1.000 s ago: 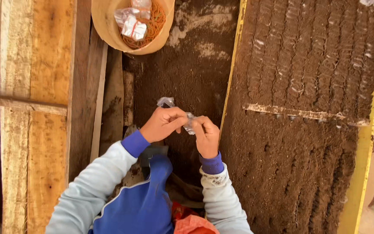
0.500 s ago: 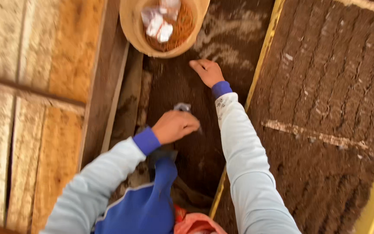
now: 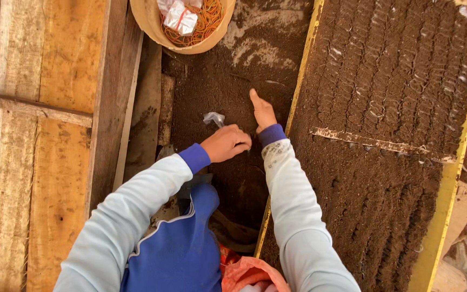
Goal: The person takes small items from a container and places them into a soil-filled tray. They then cover the items with soil and smooth the surface of the tray.
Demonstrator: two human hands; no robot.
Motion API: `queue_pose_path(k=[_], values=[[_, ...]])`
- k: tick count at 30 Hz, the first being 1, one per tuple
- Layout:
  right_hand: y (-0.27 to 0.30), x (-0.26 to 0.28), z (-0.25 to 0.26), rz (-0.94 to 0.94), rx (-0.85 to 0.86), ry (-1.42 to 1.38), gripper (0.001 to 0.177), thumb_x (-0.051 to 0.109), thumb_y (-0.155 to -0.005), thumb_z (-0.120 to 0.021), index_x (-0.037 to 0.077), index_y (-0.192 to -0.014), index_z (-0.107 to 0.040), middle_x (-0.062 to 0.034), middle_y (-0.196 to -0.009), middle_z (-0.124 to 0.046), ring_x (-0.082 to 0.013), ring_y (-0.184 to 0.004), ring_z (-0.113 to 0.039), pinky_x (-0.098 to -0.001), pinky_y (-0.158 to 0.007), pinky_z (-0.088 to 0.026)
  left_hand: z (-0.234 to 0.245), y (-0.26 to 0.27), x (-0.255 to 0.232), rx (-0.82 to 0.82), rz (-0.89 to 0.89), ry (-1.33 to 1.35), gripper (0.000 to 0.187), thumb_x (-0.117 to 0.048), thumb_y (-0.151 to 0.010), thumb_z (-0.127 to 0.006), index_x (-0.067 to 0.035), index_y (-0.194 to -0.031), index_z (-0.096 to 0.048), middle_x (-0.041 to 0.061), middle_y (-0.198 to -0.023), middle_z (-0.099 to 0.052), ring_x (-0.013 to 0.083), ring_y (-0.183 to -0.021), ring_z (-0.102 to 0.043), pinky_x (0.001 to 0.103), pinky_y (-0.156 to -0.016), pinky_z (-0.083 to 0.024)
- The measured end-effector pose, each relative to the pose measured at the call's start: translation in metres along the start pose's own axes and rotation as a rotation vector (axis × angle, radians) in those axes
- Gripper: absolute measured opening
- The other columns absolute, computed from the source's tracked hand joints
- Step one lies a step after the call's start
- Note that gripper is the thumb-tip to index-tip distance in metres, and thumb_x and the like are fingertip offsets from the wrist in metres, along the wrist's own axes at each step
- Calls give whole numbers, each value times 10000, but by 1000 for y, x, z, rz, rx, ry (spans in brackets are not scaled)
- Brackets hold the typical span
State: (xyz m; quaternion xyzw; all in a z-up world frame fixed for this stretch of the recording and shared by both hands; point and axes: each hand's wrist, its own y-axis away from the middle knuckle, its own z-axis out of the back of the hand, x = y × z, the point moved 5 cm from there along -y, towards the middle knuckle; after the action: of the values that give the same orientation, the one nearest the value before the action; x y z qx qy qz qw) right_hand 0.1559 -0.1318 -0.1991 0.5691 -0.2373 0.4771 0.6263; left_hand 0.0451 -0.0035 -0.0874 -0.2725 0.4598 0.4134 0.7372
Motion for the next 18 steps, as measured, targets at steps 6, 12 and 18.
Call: queue_pose_path(k=[6,12,18], values=[[51,61,9,-133,33,-302,404,358,-891,-686,20,-1109,-723,-231,-1029,-684,-336,-987,-655,-484,-789,-535,2,3,16,7,-60,-377,124,-213,-926,-615,-150,-878,-710,122,-875,-656,275,-843,-532,427,-770,-488],[74,114,4,-162,161,38,979,714,-886,-434,-59,-1481,-341,-259,-1564,-259,-413,-1470,-189,-568,-1212,-136,19,-6,4,-119,2,-18,172,-212,-983,-558,-204,-953,-727,73,-841,-660,246,-832,-562,412,-751,-508],[102,126,21,-262,94,-256,763,542,-883,-614,79,-1466,-445,-188,-1602,-199,-442,-1474,-118,-736,-1102,-142,-6,-9,20,-48,-197,-396,174,-265,-962,-609,-126,-886,-681,119,-816,-587,312,-836,-548,431,-780,-500]])
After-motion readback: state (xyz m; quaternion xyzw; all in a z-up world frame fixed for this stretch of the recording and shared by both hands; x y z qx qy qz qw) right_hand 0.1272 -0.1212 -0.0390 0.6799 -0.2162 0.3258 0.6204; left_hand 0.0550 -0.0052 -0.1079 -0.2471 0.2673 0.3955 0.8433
